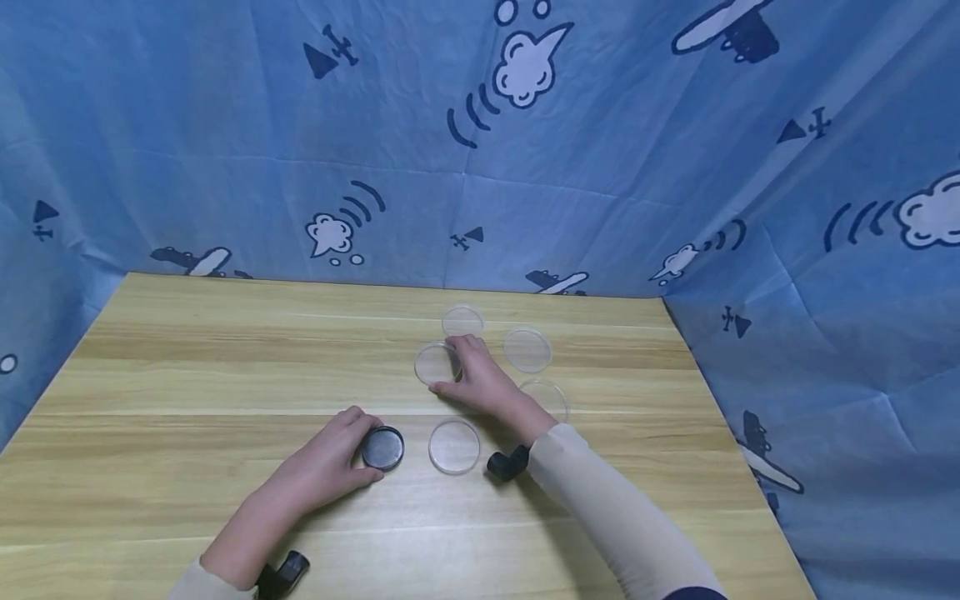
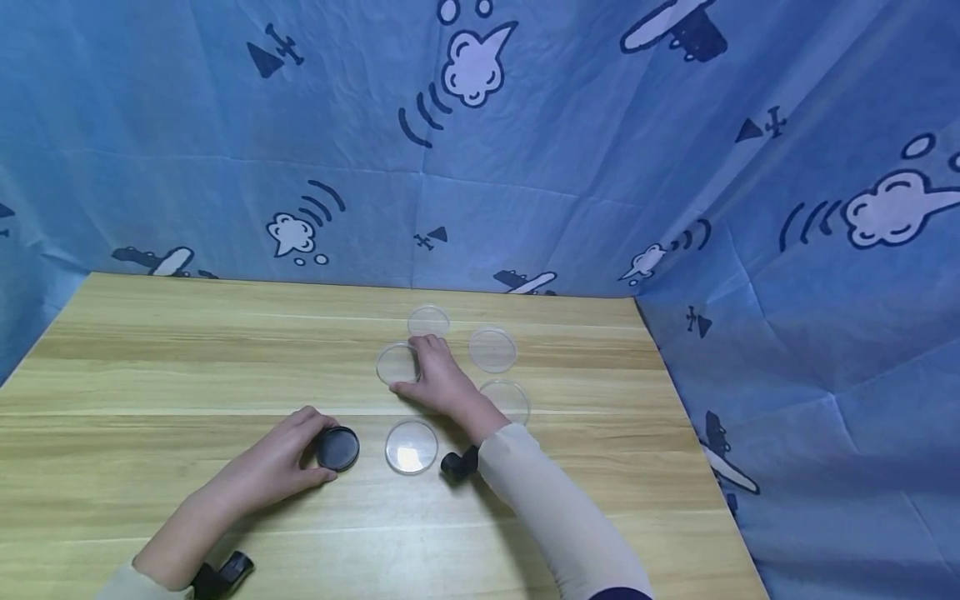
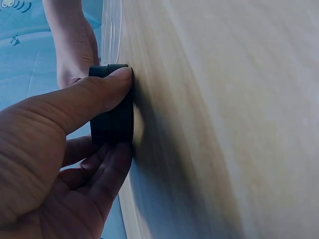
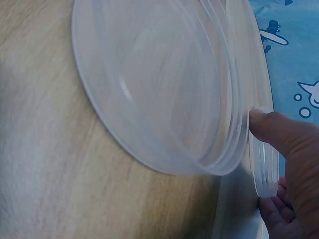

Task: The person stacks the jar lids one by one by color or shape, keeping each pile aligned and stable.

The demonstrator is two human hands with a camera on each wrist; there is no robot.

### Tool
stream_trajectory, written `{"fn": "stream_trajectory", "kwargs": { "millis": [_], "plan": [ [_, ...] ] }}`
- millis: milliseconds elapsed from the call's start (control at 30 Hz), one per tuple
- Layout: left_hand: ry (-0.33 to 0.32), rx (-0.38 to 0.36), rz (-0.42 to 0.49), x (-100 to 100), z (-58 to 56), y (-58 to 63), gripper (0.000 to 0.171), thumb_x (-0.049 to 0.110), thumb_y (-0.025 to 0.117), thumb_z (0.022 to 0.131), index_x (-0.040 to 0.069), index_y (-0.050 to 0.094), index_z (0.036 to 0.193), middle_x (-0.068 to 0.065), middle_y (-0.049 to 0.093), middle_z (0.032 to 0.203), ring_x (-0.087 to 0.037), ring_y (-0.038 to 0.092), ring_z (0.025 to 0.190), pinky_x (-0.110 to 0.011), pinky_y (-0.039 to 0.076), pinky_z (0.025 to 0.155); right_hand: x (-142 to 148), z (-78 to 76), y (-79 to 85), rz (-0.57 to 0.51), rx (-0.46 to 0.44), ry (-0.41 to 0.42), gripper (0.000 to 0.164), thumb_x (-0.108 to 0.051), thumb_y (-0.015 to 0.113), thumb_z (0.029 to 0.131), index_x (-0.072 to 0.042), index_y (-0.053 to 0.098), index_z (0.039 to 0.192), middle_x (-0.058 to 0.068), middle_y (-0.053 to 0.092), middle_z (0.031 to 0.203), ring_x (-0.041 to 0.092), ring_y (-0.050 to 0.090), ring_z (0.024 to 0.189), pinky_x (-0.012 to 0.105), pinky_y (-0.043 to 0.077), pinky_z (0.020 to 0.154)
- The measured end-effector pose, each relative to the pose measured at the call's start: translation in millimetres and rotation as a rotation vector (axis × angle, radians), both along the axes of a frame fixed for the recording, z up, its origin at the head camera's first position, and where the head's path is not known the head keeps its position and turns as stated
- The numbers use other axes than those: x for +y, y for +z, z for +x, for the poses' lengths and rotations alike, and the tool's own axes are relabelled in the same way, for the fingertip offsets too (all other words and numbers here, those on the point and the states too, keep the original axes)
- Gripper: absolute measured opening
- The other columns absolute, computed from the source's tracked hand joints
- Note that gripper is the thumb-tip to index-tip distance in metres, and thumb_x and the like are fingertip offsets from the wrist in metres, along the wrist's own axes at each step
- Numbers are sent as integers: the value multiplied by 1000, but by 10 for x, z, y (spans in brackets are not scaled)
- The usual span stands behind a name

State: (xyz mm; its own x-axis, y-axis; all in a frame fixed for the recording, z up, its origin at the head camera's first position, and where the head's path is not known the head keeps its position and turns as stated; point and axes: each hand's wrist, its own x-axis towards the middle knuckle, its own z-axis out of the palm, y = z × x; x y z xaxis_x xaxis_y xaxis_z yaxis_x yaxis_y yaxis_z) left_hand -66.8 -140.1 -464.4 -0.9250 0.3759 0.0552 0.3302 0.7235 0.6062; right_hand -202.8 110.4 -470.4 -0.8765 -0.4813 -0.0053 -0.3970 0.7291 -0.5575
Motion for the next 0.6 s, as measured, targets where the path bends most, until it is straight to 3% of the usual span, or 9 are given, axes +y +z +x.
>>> {"fn": "stream_trajectory", "kwargs": {
  "millis": [600],
  "plan": [
    [12,-9,7,22,4,4,51,17,92,74,5,68,117,-1,62,102,-11,59,94,-38,57,89,131,137,69,-18,-13,-40,85,-34,87,85,2,47,151,19,55,147,33,51,139,45,43,121]
  ]
}}
